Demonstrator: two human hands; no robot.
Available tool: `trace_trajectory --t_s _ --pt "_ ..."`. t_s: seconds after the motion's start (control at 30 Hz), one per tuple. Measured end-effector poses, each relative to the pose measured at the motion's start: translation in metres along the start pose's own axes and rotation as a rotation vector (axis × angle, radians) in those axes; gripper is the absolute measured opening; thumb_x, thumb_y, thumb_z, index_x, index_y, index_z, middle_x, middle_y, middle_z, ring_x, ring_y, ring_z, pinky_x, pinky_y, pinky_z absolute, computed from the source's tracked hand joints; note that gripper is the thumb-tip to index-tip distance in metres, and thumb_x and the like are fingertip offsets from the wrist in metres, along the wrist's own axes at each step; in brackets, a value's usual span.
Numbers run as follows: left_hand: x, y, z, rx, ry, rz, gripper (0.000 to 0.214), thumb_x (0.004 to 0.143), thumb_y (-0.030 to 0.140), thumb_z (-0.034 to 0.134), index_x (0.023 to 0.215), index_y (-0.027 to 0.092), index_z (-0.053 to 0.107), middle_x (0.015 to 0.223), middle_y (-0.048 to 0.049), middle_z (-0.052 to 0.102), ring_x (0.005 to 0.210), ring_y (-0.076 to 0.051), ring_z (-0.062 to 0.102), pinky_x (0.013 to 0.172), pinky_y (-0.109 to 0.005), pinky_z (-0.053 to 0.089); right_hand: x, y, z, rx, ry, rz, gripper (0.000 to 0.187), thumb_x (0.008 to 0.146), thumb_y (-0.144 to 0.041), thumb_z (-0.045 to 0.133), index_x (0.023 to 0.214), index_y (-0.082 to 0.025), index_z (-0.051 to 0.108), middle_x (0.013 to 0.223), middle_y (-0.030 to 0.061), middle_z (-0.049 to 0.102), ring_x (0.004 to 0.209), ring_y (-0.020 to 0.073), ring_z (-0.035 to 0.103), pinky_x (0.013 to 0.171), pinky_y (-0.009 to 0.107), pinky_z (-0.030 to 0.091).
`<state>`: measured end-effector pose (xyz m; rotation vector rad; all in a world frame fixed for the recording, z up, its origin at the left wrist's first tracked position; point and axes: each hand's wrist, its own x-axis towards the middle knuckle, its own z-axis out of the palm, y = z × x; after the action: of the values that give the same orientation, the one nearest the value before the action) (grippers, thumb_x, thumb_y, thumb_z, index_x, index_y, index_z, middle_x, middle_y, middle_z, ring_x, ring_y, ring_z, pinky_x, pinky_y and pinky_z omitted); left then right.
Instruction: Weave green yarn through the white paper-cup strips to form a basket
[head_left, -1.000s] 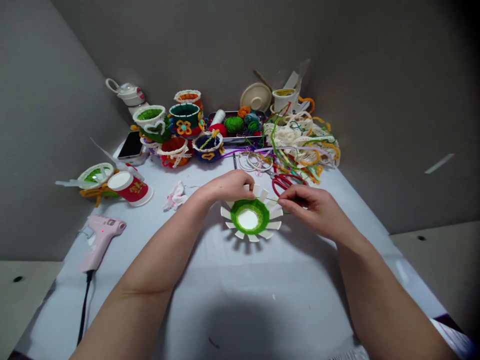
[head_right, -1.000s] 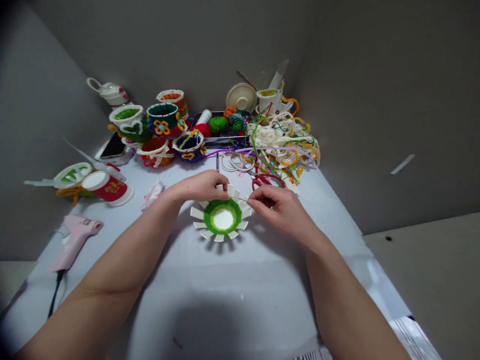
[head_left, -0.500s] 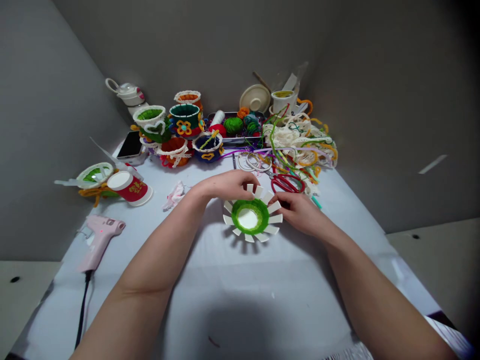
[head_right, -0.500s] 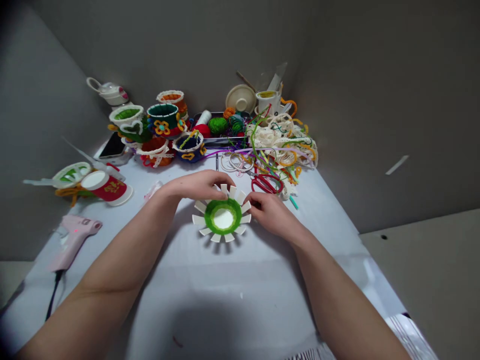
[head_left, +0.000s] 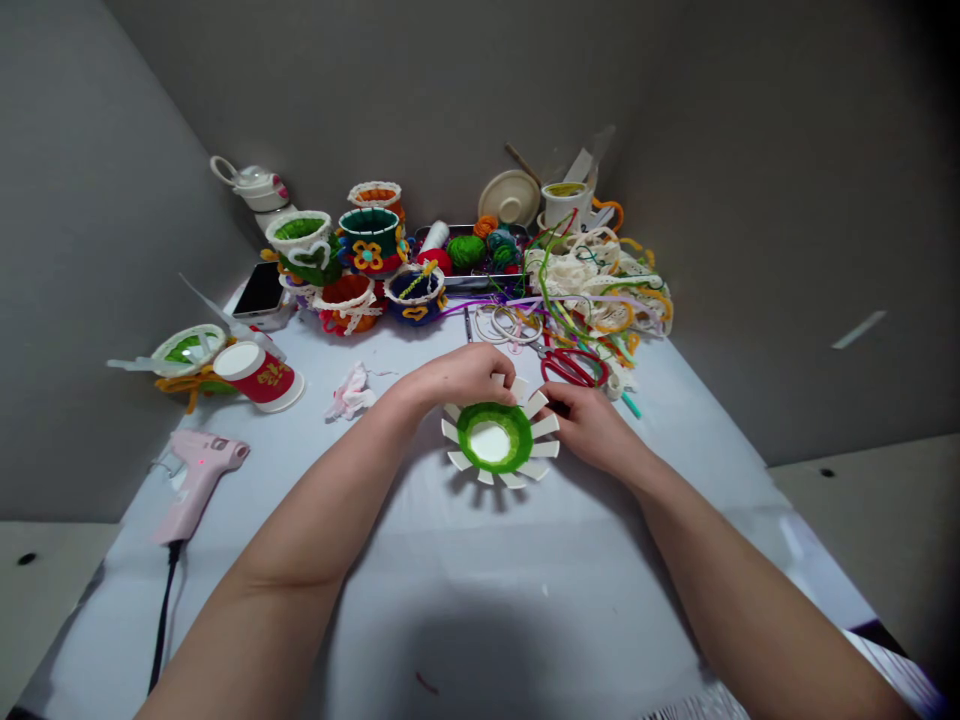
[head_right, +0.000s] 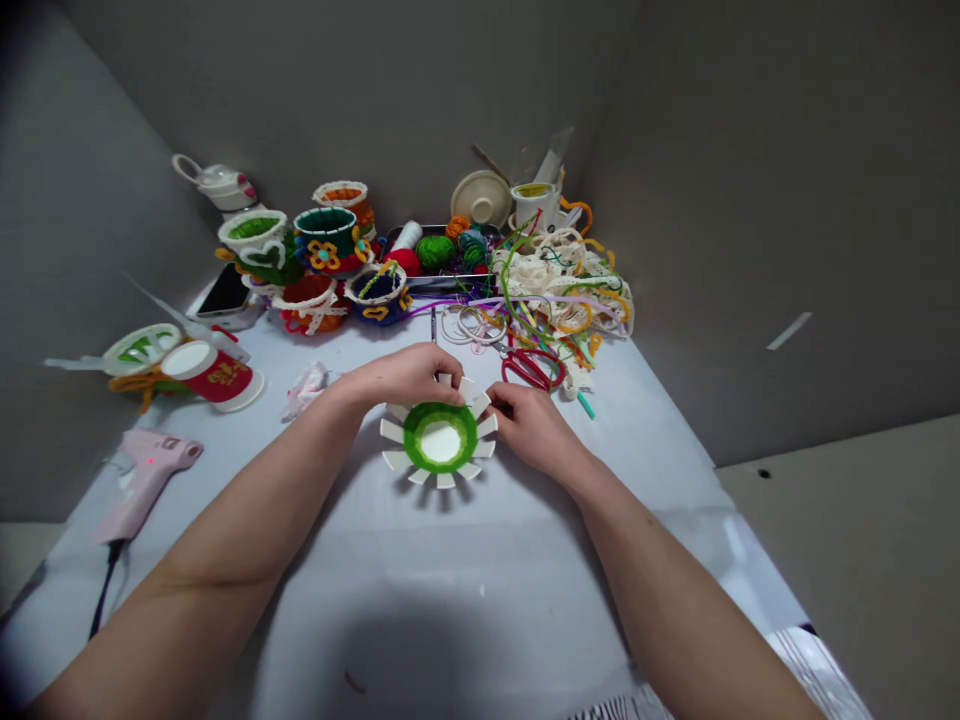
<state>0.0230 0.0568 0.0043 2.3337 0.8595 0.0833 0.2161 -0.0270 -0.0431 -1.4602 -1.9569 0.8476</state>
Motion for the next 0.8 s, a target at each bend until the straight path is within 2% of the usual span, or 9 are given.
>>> trace_trajectory --t_s 0.27,0.47,0.6,0.8 --pt "-0.001 0.0 -0.003 0.039 0.044 -0.102 0.02 0.07 0.033 0.057 0.073 0.015 0.067 0.062 0.0014 0.058 0.061 -0.011 0.046 0.058 -0.023 0.031 -0.004 0.0 -0.023 0.089 0.028 0.071 0.022 0.083 -0.035 0.056 0.082 -0.016 0.066 0.067 0.0012 0.061 0.056 0.0114 0.049 0.053 0.023 0.037" --pt "0.0 0.001 -0.001 0.056 0.05 -0.081 0.021 0.07 0.033 0.057 0.074 0.015 0.067 0.064 0.0005 0.059 0.064 -0.011 0.047 0.059 -0.023 0.032 -0.008 -0.008 -0.026 0.188 0.129 0.077 0.024 0.081 -0.039 0.061 0.077 -0.015 0.065 0.066 0.0008 0.059 0.056 0.0104 0.047 0.051 0.023 0.035" --pt "0.0 0.002 0.0 0.051 0.045 -0.084 0.021 0.071 0.033 0.056 0.074 0.015 0.067 0.063 0.001 0.058 0.063 -0.011 0.047 0.059 -0.023 0.032 -0.01 -0.011 -0.023 0.201 0.155 0.03 0.023 0.081 -0.038 0.062 0.077 -0.016 0.064 0.068 0.001 0.06 0.058 0.0105 0.048 0.053 0.023 0.037" --pt "-0.001 -0.001 -0.002 0.054 0.066 -0.117 0.02 0.069 0.033 0.058 0.073 0.016 0.066 0.064 0.001 0.059 0.062 -0.011 0.048 0.058 -0.023 0.032 -0.013 -0.013 -0.027 0.012 0.12 -0.157 0.016 0.085 -0.031 0.059 0.078 -0.016 0.064 0.072 0.0015 0.061 0.061 0.0105 0.049 0.056 0.024 0.038"
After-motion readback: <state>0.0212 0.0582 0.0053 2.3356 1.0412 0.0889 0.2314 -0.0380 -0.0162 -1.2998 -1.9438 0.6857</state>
